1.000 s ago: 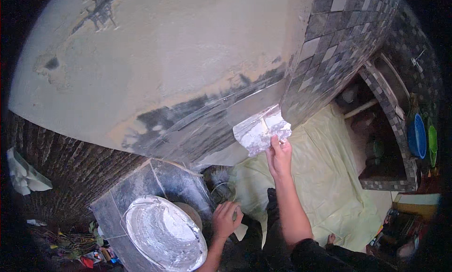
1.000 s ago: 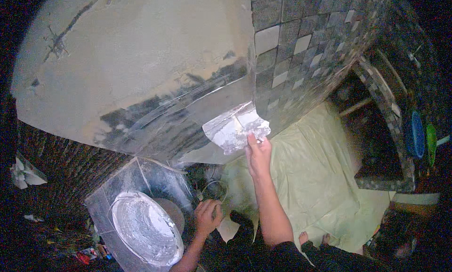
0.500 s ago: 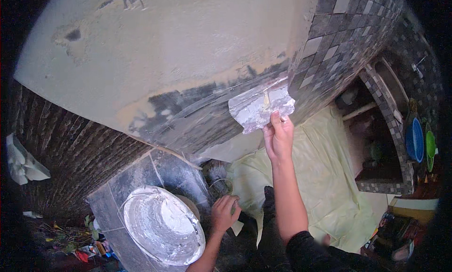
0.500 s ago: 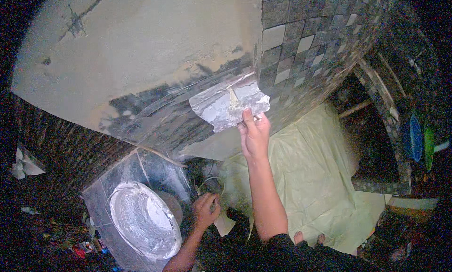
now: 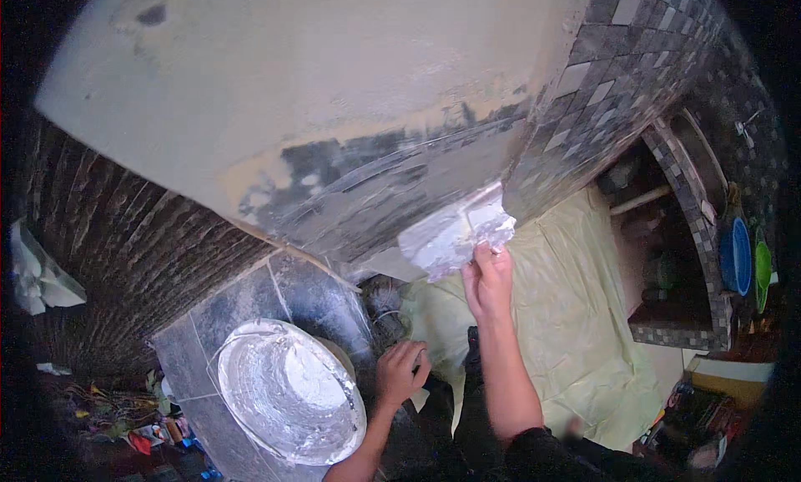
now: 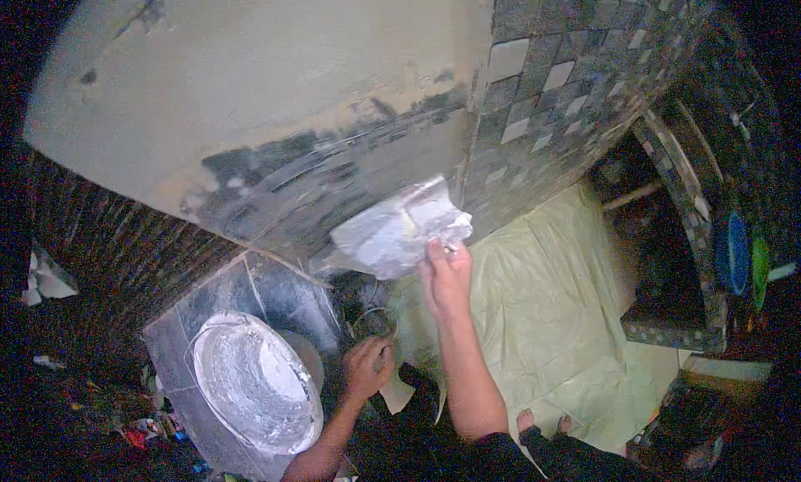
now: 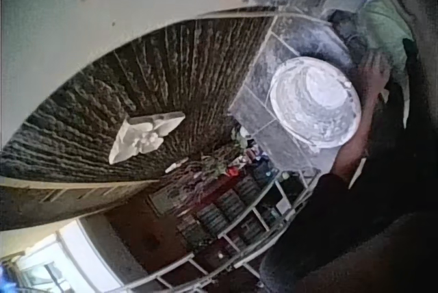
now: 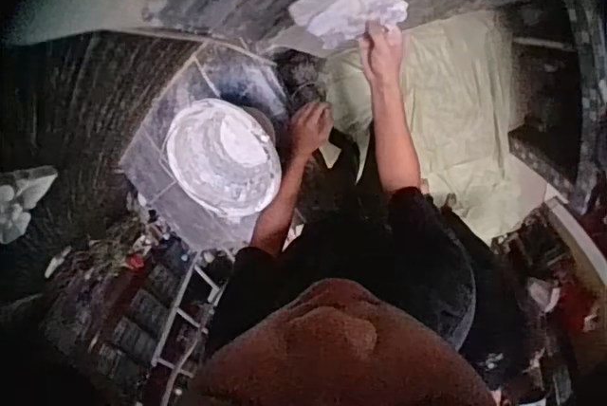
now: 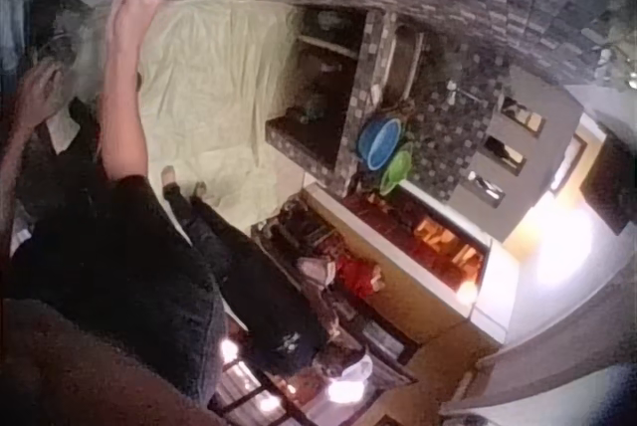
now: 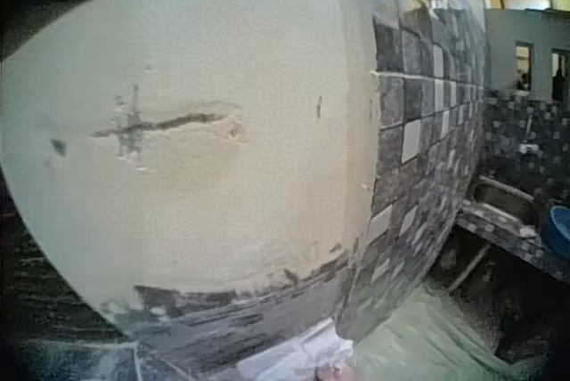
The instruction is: Applying plaster or putty to a wall using a putty knife to smooth the surface.
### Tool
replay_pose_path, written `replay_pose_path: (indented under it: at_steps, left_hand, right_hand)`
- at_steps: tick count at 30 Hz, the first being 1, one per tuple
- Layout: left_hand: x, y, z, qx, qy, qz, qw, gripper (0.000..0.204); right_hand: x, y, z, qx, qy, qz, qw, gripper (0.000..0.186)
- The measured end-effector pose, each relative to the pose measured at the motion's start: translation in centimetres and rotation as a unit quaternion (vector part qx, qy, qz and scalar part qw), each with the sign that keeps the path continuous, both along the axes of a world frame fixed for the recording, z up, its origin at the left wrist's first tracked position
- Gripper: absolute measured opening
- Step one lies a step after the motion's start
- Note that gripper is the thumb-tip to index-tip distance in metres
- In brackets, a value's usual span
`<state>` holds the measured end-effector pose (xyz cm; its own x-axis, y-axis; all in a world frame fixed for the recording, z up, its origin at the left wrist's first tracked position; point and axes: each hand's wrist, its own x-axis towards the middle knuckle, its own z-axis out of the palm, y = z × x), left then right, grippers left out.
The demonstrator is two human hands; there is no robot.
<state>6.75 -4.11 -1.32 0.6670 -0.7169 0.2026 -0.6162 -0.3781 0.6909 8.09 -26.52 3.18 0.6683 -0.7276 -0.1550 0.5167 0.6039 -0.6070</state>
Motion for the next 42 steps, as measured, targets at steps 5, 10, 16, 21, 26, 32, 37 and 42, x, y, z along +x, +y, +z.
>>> replay_pose_path:
  at_steps: [5, 10, 16, 21, 26, 32, 37, 42]
  left_hand:
    - [-0.2, -0.3, 0.4, 0.015, -0.024, 0.009, 1.0, 0.015]
    - [-0.2, 0.1, 0.0, -0.011, -0.043, 0.019, 0.999, 0.015]
    - [0.0, 0.1, -0.8, -0.022, -0.023, 0.014, 0.999, 0.014]
    - [0.1, -0.5, 0.3, -0.023, 0.002, -0.006, 1.0, 0.014]
    - [0.1, 0.2, -0.1, -0.018, 0.013, -0.001, 1.0, 0.013]
    - [-0.2, 0.2, -0.4, -0.05, -0.019, 0.012, 0.998, 0.015]
    - [-0.2, 0.4, -1.0, -0.05, -0.009, 0.007, 0.999, 0.016]
    - [-0.2, 0.3, -1.1, -0.041, -0.005, 0.017, 0.999, 0.017]
  right_hand:
    - [3.0, 1.3, 3.7, -0.035, -0.046, 0.018, 0.998, 0.022]
    - [4.3, 1.8, 4.3, -0.028, -0.015, -0.005, 0.999, 0.018]
    - [4.3, 1.9, 1.8, -0.013, 0.028, -0.052, 0.998, 0.021]
    - [2.0, 1.2, -3.4, -0.005, 0.098, -0.033, 0.995, 0.022]
    - [-2.2, 2.9, -3.1, 0.001, 0.077, -0.031, 0.997, 0.026]
    - [-1.9, 4.3, 0.7, -0.023, 0.035, 0.0, 0.999, 0.03]
    - [3.5, 4.3, 4.2, -0.017, -0.007, -0.006, 1.0, 0.014]
    - [5.2, 4.4, 3.0, -0.034, -0.051, 0.006, 0.998, 0.025]
